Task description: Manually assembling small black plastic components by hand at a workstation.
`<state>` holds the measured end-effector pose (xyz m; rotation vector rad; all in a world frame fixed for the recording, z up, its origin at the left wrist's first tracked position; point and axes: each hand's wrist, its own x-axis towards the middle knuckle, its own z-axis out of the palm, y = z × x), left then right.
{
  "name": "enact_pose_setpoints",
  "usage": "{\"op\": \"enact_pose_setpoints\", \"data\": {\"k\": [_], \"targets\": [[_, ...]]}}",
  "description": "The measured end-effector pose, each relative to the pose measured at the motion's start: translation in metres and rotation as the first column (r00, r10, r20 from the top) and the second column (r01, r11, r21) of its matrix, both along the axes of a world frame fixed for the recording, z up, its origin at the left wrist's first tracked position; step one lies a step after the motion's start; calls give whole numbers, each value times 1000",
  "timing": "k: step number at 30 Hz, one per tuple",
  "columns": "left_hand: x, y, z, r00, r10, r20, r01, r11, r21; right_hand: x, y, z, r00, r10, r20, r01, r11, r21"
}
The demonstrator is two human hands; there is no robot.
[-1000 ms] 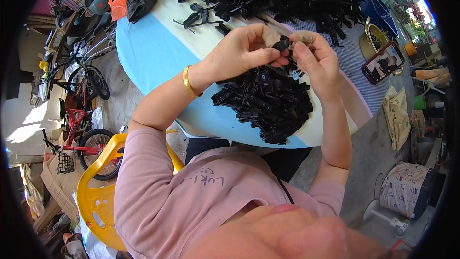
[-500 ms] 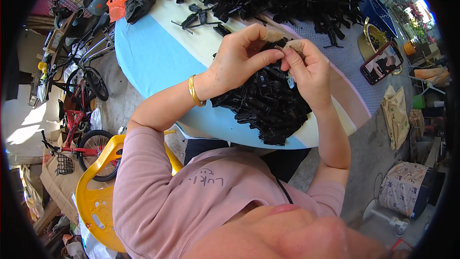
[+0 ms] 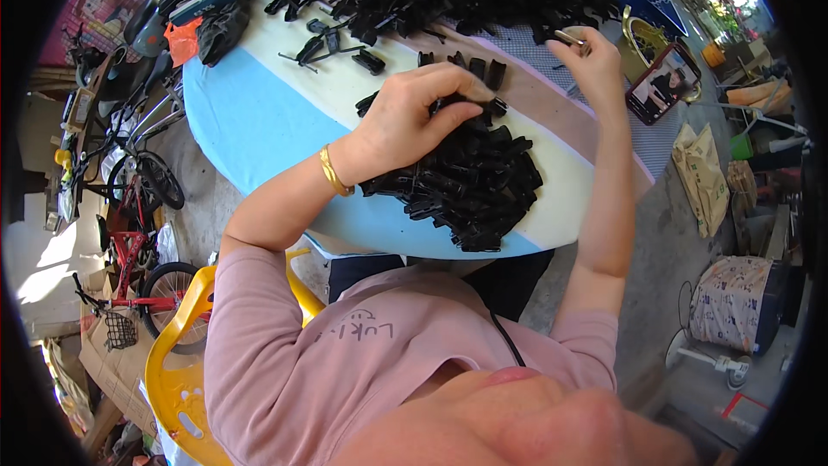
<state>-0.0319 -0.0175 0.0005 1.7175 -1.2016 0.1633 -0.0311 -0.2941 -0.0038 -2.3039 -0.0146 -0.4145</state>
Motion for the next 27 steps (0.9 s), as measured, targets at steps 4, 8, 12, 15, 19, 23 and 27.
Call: {"op": "enact_pose_setpoints", "data": {"k": [4,8,12,15,19,23,27], "targets": [[1,0,-5,996,-92,-19,93,994,57,21,-21,-28,901,-421,100,413,769,-488],[0,2,-2,998,-8,-69,12,998,55,25,-21,-35,892,-452,9,374,726,-577],[2,5,-3,998,-34,-51,36,999,30,6,18,-10,915,-403,10,375,842,-388],[3,7,0,995,-95,4,93,983,161,-6,52,-4,992,-16,125,-43,892,449],[2,7,2,997,55,-46,-52,996,71,-28,99,6,979,139,149,-202,734,648],[6,3,-6,966,4,-258,-51,984,-172,-41,121,2,946,252,204,-321,648,691],[6,5,-6,878,-187,-440,88,968,-235,-43,124,-1,936,247,250,-346,775,529]]}}
